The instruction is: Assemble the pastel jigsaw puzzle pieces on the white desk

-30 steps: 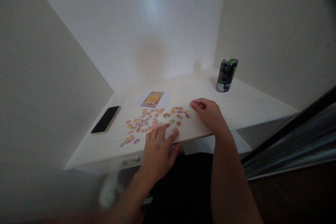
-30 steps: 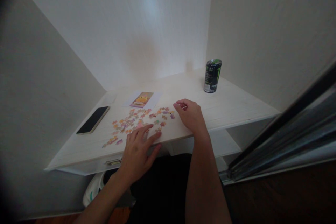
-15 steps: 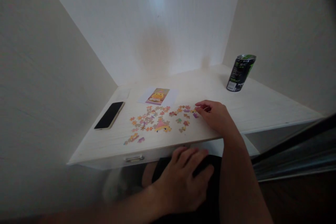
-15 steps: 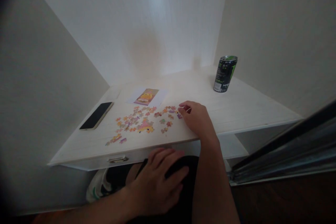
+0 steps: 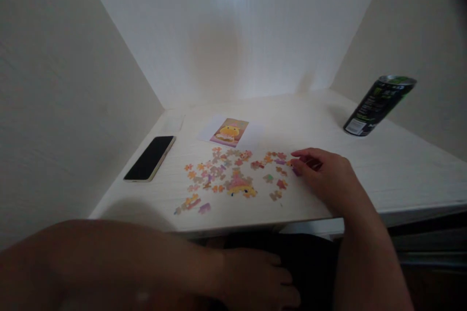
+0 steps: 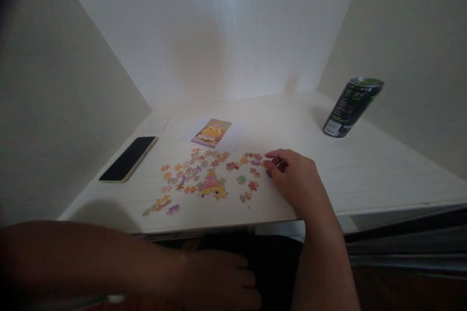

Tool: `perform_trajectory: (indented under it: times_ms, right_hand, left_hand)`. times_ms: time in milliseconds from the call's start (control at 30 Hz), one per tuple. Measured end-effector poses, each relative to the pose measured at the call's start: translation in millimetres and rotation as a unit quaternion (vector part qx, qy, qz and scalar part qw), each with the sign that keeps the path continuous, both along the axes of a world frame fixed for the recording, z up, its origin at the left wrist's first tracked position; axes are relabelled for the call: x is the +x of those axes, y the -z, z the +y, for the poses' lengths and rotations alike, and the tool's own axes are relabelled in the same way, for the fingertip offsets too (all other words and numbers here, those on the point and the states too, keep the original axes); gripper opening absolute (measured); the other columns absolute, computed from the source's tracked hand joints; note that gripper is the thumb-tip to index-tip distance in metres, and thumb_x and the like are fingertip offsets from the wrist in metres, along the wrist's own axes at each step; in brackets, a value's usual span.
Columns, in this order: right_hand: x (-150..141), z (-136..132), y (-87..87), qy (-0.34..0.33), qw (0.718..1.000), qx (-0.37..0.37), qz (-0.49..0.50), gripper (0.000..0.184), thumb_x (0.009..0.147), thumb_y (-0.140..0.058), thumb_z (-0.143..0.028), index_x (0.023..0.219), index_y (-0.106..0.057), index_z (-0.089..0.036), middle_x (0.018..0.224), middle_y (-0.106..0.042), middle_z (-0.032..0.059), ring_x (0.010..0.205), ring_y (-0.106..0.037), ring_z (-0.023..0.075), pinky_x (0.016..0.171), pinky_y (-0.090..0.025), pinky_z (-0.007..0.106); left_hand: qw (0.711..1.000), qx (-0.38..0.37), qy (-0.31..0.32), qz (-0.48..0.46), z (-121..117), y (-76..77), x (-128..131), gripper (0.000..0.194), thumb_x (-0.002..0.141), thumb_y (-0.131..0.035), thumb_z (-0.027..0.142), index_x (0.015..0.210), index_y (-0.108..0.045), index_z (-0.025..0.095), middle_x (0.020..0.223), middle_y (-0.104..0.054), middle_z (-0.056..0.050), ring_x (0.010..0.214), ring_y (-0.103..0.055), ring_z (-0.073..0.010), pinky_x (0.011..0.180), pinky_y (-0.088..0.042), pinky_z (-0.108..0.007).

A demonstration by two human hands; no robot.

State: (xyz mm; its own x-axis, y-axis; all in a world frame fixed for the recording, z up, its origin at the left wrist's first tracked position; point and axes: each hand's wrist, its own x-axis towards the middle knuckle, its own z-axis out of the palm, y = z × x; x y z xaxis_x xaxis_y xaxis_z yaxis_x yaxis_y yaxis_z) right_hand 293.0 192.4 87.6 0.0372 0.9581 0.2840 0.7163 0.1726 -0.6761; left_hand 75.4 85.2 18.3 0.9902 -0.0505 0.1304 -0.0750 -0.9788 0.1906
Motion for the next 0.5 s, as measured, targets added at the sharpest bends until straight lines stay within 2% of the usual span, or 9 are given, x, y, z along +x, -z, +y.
perform_trajectory:
  times_ms: [33, 167, 233, 300, 433, 500]
  right_hand:
    - [-1.8, -0.3, -0.2, 0.005, 1.000, 0.007, 0.004, 0.019, 0.080, -0.067, -0.035, 0.093, -0.075, -0.024, 0.073, -0.071, 0.0044, 0.063, -0.063, 0.0201, 0.061, -0.047, 0.035]
    - [-9.3, -2.7, -3.8, 0.011, 0.999, 0.035, 0.009, 0.016, 0.081, -0.068, -0.037, 0.091, -0.074, -0.026, 0.077, -0.072, 0.0047, 0.065, -0.065, 0.0200, 0.062, -0.049, 0.034]
    - [-12.7, -4.0, -6.4, 0.007, 0.999, 0.045, 0.000, 0.015, 0.082, -0.068, -0.036, 0.092, -0.074, -0.026, 0.079, -0.072, 0.0044, 0.066, -0.064, 0.0193, 0.061, -0.049, 0.033]
    - [-16.2, -5.2, -8.5, 0.003, 0.999, 0.048, -0.008, 0.014, 0.082, -0.069, -0.034, 0.093, -0.074, -0.027, 0.080, -0.072, 0.0040, 0.066, -0.064, 0.0188, 0.061, -0.049, 0.032]
    - [-24.8, -8.8, -11.9, 0.004, 0.999, 0.044, -0.014, 0.013, 0.083, -0.070, -0.034, 0.094, -0.074, -0.029, 0.085, -0.074, 0.0033, 0.069, -0.066, 0.0194, 0.062, -0.050, 0.032]
    - [-30.2, -11.2, -14.0, -0.003, 0.999, 0.046, -0.012, 0.012, 0.083, -0.070, -0.034, 0.094, -0.074, -0.030, 0.086, -0.074, 0.0028, 0.072, -0.066, 0.0197, 0.062, -0.051, 0.032]
  left_hand:
    - [1.000, 0.007, -0.026, 0.004, -0.5, 4.3, -1.5, 0.015, 0.088, -0.061, 0.029, 0.099, -0.067, 0.021, 0.099, -0.058, -0.003, 0.081, -0.050, -0.0161, 0.066, -0.044, -0.032]
    - [0.979, 0.039, -0.198, 0.018, -5.2, 22.0, -0.4, 0.011, 0.087, -0.057, 0.032, 0.090, -0.068, 0.032, 0.095, -0.060, -0.008, 0.079, -0.056, -0.0216, 0.058, -0.040, -0.034]
    - [0.974, 0.025, -0.226, 0.011, -8.5, 32.0, 1.1, 0.013, 0.085, -0.057, 0.032, 0.091, -0.069, 0.035, 0.094, -0.061, -0.009, 0.077, -0.057, -0.0232, 0.056, -0.039, -0.035]
    - [0.977, 0.000, -0.215, -0.003, -12.5, 43.7, 1.2, 0.015, 0.083, -0.058, 0.032, 0.092, -0.069, 0.037, 0.094, -0.061, -0.009, 0.076, -0.057, -0.0239, 0.054, -0.038, -0.035]
    - [0.990, -0.049, -0.122, -0.043, -20.4, 67.9, -2.3, 0.015, 0.079, -0.059, 0.029, 0.086, -0.070, 0.038, 0.094, -0.062, -0.007, 0.073, -0.056, -0.0231, 0.051, -0.035, -0.034]
    - [0.992, -0.058, -0.094, -0.057, -22.9, 76.9, -3.8, 0.012, 0.078, -0.060, 0.026, 0.078, -0.069, 0.035, 0.093, -0.062, -0.005, 0.069, -0.055, -0.0199, 0.050, -0.034, -0.033]
